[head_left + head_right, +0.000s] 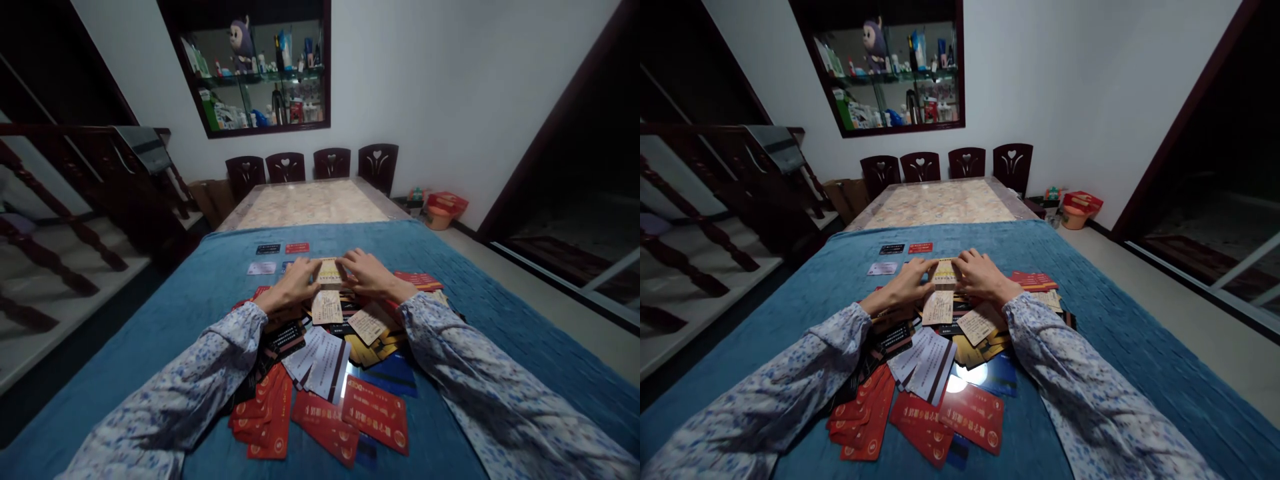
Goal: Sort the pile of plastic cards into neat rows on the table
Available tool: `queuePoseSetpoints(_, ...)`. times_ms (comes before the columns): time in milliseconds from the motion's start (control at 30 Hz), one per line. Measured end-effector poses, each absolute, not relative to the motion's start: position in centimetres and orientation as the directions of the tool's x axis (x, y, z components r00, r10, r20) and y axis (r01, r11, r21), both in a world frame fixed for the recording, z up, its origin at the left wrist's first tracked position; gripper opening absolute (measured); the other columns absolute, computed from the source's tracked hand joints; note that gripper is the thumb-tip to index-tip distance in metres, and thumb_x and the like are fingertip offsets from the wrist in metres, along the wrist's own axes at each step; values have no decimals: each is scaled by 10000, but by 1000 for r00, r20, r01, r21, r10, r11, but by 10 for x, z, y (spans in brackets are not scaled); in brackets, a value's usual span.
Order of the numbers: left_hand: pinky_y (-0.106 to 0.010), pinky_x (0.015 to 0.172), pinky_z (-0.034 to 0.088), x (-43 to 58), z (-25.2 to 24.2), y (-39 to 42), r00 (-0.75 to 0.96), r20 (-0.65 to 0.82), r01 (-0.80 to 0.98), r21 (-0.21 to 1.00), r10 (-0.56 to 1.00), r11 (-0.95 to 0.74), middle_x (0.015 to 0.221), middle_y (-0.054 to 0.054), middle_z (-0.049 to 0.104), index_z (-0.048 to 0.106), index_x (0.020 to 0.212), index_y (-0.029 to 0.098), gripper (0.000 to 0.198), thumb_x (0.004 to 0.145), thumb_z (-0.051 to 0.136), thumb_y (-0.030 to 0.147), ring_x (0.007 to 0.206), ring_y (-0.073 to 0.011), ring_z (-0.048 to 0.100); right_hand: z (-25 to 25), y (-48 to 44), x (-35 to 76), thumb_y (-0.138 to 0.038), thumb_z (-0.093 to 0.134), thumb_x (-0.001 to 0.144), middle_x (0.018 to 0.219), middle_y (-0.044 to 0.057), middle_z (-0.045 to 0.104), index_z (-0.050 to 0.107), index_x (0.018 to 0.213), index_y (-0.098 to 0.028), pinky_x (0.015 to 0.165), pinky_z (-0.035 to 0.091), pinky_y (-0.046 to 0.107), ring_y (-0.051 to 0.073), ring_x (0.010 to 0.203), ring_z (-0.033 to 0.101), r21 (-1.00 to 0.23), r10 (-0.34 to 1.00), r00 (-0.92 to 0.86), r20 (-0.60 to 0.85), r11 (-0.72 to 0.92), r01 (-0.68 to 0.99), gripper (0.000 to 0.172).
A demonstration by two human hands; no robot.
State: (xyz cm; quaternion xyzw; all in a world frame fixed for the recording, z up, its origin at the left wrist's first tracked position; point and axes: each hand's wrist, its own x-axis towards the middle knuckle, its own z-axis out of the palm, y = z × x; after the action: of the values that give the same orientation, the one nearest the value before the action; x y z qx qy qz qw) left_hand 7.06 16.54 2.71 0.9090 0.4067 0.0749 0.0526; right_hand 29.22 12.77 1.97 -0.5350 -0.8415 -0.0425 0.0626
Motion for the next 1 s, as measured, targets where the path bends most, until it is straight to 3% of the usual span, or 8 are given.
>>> queuePoseSetpoints(233, -481, 956, 448, 75, 33, 184, 670, 122, 731, 64, 733, -679, 1189, -121, 588, 646, 1132, 219, 288, 862, 631, 316, 1186, -329, 508, 35, 140, 293, -359, 666, 891, 1257, 156, 586, 643, 1211, -204, 802, 398, 342, 295, 1126, 481, 62, 902, -408, 141, 403, 913, 356)
queuePoseSetpoints(467, -490, 939, 432, 81, 57, 197, 686, 109, 721, 26, 719, -692, 1159, -120, 601, 641, 977, 199, 162, 857, 652, 308, 1176, -332, 486, 55, 159, 293, -285, 654, 890, 1238, 146, 588, 661, 1142, -207, 797, 404, 341, 295, 1136, 479, 97, 899, -419, 129, 409, 907, 264)
queuePoseSetpoints(733, -491, 969, 402, 85, 80, 231, 677, 139, 727, 28, 723, -686, 1110, -109, 614, 663, 906, 187, 139, 829, 690, 299, 1183, -344, 474, 71, 195, 295, -269, 642, 901, 1201, 140, 603, 686, 1107, -196, 823, 426, 348, 293, 1129, 502, 77, 889, -429, 159, 422, 903, 223)
queuePoseSetpoints(1000, -500, 990, 395, 93, 66, 264, 667, 106, 739, 41, 738, -673, 1112, -122, 626, 661, 872, 192, 147, 802, 705, 314, 1227, -368, 447, 59, 225, 300, -245, 665, 869, 1167, 142, 622, 719, 1055, -196, 814, 440, 343, 297, 1109, 531, 56, 899, -418, 131, 414, 908, 200)
